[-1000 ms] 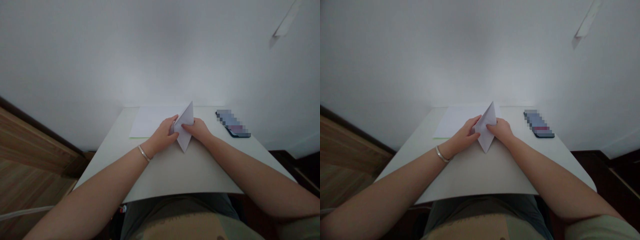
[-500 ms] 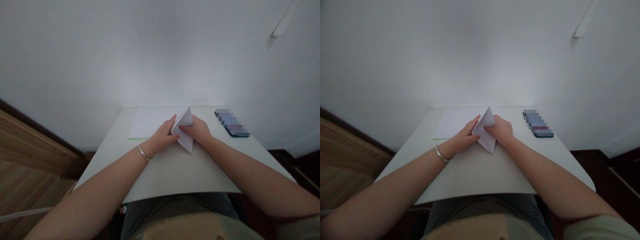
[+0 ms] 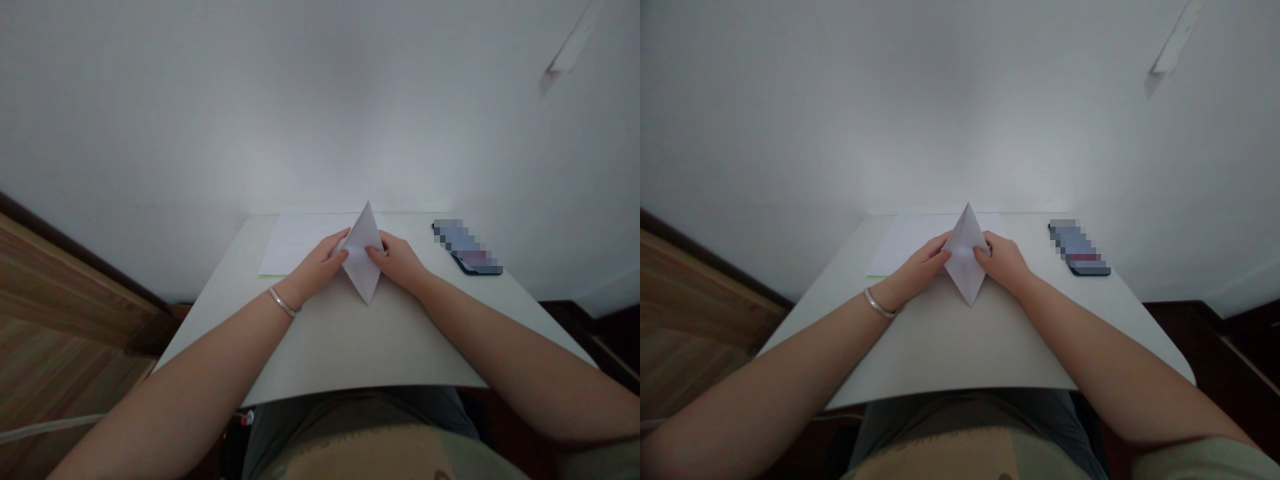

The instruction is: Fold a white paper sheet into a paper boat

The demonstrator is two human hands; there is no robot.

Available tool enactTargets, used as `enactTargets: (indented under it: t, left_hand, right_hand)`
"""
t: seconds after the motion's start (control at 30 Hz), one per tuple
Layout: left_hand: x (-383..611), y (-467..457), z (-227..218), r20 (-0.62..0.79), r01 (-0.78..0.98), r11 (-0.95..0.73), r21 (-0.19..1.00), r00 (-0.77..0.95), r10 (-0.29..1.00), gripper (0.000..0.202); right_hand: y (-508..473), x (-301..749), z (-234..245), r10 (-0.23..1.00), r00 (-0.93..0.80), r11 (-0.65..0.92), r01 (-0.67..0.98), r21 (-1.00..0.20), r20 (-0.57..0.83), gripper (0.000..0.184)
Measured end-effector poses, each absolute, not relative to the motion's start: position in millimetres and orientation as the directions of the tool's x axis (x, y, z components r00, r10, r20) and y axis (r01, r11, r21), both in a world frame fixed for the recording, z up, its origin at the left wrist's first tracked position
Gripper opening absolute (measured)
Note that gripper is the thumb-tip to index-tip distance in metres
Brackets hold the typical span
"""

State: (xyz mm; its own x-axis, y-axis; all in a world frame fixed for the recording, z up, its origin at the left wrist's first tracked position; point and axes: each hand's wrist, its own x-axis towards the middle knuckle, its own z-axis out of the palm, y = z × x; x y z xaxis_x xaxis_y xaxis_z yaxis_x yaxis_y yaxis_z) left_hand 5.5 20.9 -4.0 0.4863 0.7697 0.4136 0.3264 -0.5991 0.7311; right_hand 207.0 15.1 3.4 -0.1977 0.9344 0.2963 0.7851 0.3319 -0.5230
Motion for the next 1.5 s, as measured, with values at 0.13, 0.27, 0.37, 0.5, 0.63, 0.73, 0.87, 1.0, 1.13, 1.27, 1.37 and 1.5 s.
enactTargets:
  t: [0.13, 0.27, 0.37, 0.5, 0.63, 0.73, 0.87, 1.0, 1.13, 1.27, 1.37, 1.5]
  left_hand:
    - [1.0, 24.2, -2.8, 0.416, 0.339, -0.598, 0.726, 0.476, 0.775, 0.043]
    - [-1.9, 23.2, -2.3, 0.391, 0.426, -0.550, 0.718, 0.408, 0.825, 0.040]
    - [-3.5, 22.0, -1.8, 0.370, 0.478, -0.527, 0.702, 0.388, 0.844, 0.040]
    - [-7.8, 23.4, -4.1, 0.370, 0.536, -0.543, 0.646, 0.403, 0.837, 0.038]
    - [-16.8, 28.9, -10.0, 0.370, 0.541, -0.594, 0.596, 0.472, 0.800, 0.038]
    - [-24.2, 33.8, -14.1, 0.354, 0.552, -0.652, 0.520, 0.555, 0.753, 0.039]
    - [-28.7, 37.4, -16.3, 0.329, 0.572, -0.706, 0.417, 0.630, 0.704, 0.042]
    - [-27.1, 36.2, -14.4, 0.331, 0.577, -0.741, 0.342, 0.664, 0.670, 0.044]
    - [-24.2, 31.0, -8.5, 0.351, 0.595, -0.752, 0.284, 0.665, 0.659, 0.040]
    - [-21.6, 25.8, -2.3, 0.345, 0.624, -0.753, 0.208, 0.674, 0.654, 0.038]
    - [-19.8, 24.5, -1.3, 0.327, 0.710, -0.693, 0.123, 0.631, 0.704, 0.034]
    - [-19.4, 27.4, -6.0, 0.283, 0.777, -0.623, 0.087, 0.581, 0.764, 0.040]
  right_hand:
    - [12.9, 209.9, 0.9, 0.925, -0.214, 0.366, 0.721, -0.588, 0.314, 0.021]
    - [13.1, 211.8, -2.3, 0.936, -0.190, 0.338, 0.727, -0.598, 0.297, 0.016]
    - [16.4, 213.8, -6.5, 0.942, -0.204, 0.325, 0.747, -0.580, 0.265, 0.013]
    - [22.4, 219.3, -13.9, 0.896, -0.247, 0.418, 0.746, -0.518, 0.368, 0.009]
    - [25.6, 228.0, -18.7, 0.853, -0.344, 0.512, 0.695, -0.504, 0.392, 0.011]
    - [26.9, 235.1, -19.3, 0.848, -0.396, 0.530, 0.675, -0.513, 0.354, 0.013]
    - [27.8, 240.9, -17.5, 0.858, -0.424, 0.514, 0.700, -0.495, 0.291, 0.015]
    - [24.4, 241.4, -13.8, 0.837, -0.447, 0.546, 0.711, -0.442, 0.316, 0.023]
    - [18.5, 238.8, -7.4, 0.785, -0.467, 0.611, 0.688, -0.391, 0.406, 0.020]
    - [17.2, 237.1, -2.6, 0.767, -0.475, 0.615, 0.735, -0.284, 0.431, 0.007]
    - [18.7, 237.8, -2.2, 0.783, -0.458, 0.584, 0.774, -0.246, 0.420, 0.004]
    - [21.2, 240.6, -5.2, 0.801, -0.468, 0.568, 0.792, -0.226, 0.373, 0.004]
